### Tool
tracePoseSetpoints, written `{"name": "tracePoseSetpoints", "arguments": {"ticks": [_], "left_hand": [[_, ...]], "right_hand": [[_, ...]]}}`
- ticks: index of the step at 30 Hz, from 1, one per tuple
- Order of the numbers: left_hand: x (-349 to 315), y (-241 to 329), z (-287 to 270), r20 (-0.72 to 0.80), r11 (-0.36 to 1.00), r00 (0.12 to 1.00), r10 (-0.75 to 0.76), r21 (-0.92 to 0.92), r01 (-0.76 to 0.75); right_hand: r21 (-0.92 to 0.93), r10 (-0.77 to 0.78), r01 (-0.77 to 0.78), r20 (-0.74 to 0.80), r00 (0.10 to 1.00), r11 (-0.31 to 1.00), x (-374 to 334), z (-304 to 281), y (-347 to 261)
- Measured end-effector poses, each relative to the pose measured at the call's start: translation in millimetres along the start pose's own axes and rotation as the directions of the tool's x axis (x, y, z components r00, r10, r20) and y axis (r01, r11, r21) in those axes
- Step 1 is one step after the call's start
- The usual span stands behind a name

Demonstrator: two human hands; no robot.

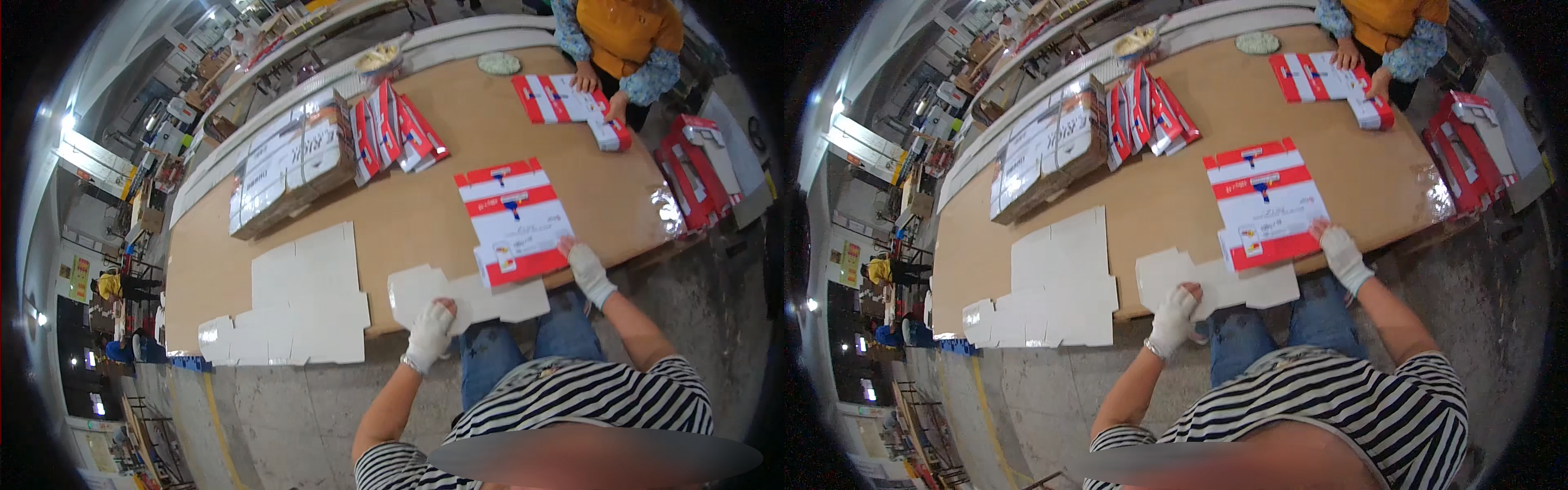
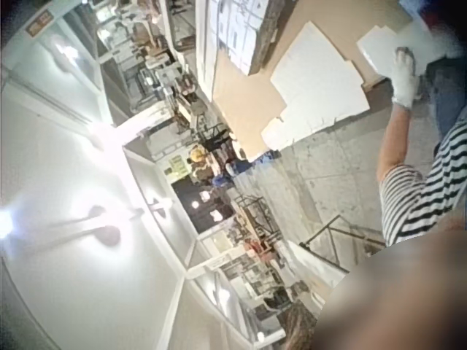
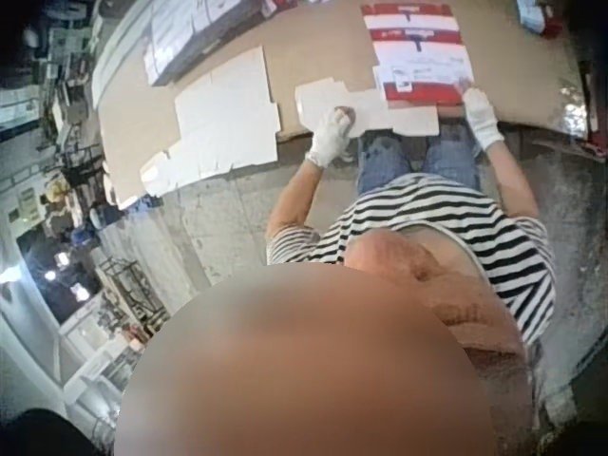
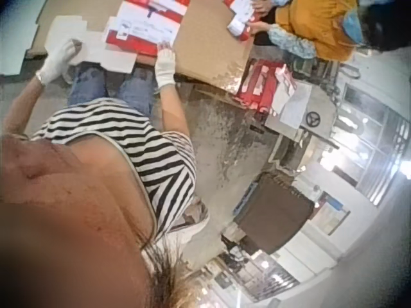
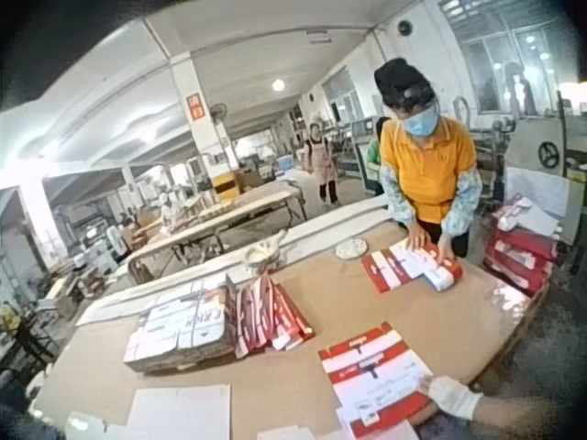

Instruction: The recorder is folding and stacking flat cardboard packaging materials on a work table in a factory setting.

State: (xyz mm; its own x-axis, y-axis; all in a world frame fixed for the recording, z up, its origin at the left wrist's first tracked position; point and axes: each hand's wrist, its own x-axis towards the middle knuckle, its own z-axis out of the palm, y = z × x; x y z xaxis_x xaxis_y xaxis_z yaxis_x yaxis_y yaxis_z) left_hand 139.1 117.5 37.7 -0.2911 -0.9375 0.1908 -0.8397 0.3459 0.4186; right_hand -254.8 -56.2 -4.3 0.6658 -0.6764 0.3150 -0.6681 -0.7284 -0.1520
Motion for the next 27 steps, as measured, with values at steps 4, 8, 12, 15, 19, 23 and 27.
{"name": "tracePoseSetpoints", "arguments": {"ticks": [4, 8, 12, 15, 19, 23, 27], "left_hand": [[26.8, -1.4, -3.7, -0.219, 0.978, 0.972, -0.084, -0.204, 0.039], [40.9, -3.5, 18.5, -0.244, 0.906, 0.895, -0.374, -0.301, 0.297], [56.0, 1.4, 37.4, -0.324, 0.902, 0.845, -0.425, -0.08, 0.423], [63.1, 11.7, 39.9, -0.325, 0.916, 0.893, -0.313, 0.147, 0.374], [65.2, 11.5, 41.9, -0.24, 0.886, 0.919, -0.314, 0.274, 0.374], [72.0, 25.8, 38.2, -0.117, 0.872, 0.923, -0.367, 0.303, 0.385], [60.9, 39.4, 8.7, 0.048, 0.921, 0.956, -0.291, 0.286, 0.266]], "right_hand": [[0.047, 0.078, -0.077, -0.031, 0.996, 0.996, 8.0, 2.1, 15.9], [0.209, 0.158, -0.137, -0.084, 0.984, 0.968, 12.4, -1.8, 18.6], [0.208, 0.195, -0.187, -0.017, 0.981, 0.96, 13.6, -20.6, 6.5], [0.088, 0.108, -0.111, 0.04, 0.993, 0.99, 16.1, -34.0, -10.9], [0.119, -0.164, 0.136, 0.272, 0.948, 0.984, 50.8, -35.8, -70.3], [0.138, -0.276, 0.249, 0.234, 0.932, 0.959, 63.4, -14.3, -88.8], [0.197, -0.29, 0.242, 0.27, 0.918, 0.95, 55.6, -14.9, -81.3]]}}
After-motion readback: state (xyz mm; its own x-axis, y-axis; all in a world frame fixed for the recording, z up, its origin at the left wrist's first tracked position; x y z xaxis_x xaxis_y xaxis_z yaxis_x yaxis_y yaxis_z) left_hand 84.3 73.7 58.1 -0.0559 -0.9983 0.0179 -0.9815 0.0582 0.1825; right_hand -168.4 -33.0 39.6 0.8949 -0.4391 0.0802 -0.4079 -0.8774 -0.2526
